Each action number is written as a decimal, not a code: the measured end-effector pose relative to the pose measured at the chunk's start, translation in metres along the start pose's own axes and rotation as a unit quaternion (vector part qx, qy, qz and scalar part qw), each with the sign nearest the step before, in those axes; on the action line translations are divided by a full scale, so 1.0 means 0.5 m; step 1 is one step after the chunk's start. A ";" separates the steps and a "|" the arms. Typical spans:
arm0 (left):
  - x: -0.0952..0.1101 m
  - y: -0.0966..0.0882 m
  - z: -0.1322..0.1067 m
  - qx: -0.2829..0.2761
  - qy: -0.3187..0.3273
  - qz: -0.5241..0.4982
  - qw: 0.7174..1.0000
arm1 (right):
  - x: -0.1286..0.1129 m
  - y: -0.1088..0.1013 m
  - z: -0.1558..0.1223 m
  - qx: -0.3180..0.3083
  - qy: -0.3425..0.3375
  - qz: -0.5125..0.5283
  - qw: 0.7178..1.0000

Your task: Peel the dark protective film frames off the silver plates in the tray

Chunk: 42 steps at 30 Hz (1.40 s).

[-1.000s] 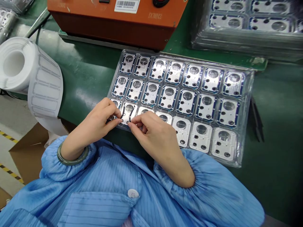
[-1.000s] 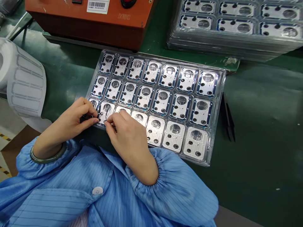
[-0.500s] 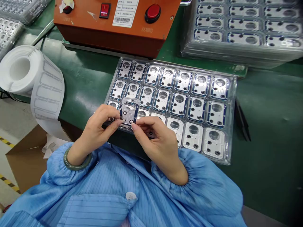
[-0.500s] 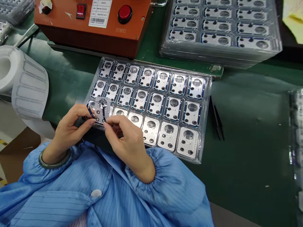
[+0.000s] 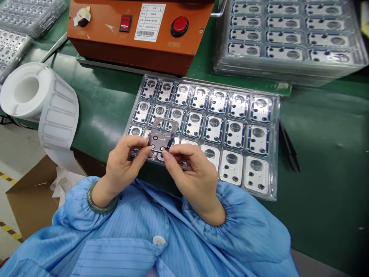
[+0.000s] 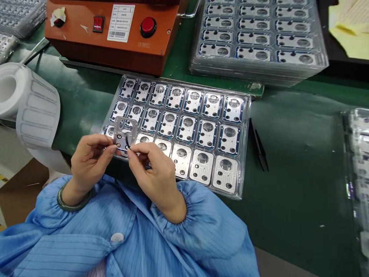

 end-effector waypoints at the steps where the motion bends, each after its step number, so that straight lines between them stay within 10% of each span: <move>1: 0.002 0.001 0.003 0.003 0.010 -0.018 1.000 | -0.001 0.000 0.000 0.002 -0.004 0.004 1.000; 42: 0.002 -0.004 0.017 0.018 -0.045 -0.053 0.997 | -0.001 0.015 -0.003 -0.122 0.021 0.052 0.991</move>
Point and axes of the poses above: each hand's wrist, its own z-axis towards the middle knuckle, its own y-axis out of the palm, x = y × z, the point moved 3 cm from there along z, towards the middle knuckle, and after that the axes turned 15 degrees about z, right-handed, at the moved point
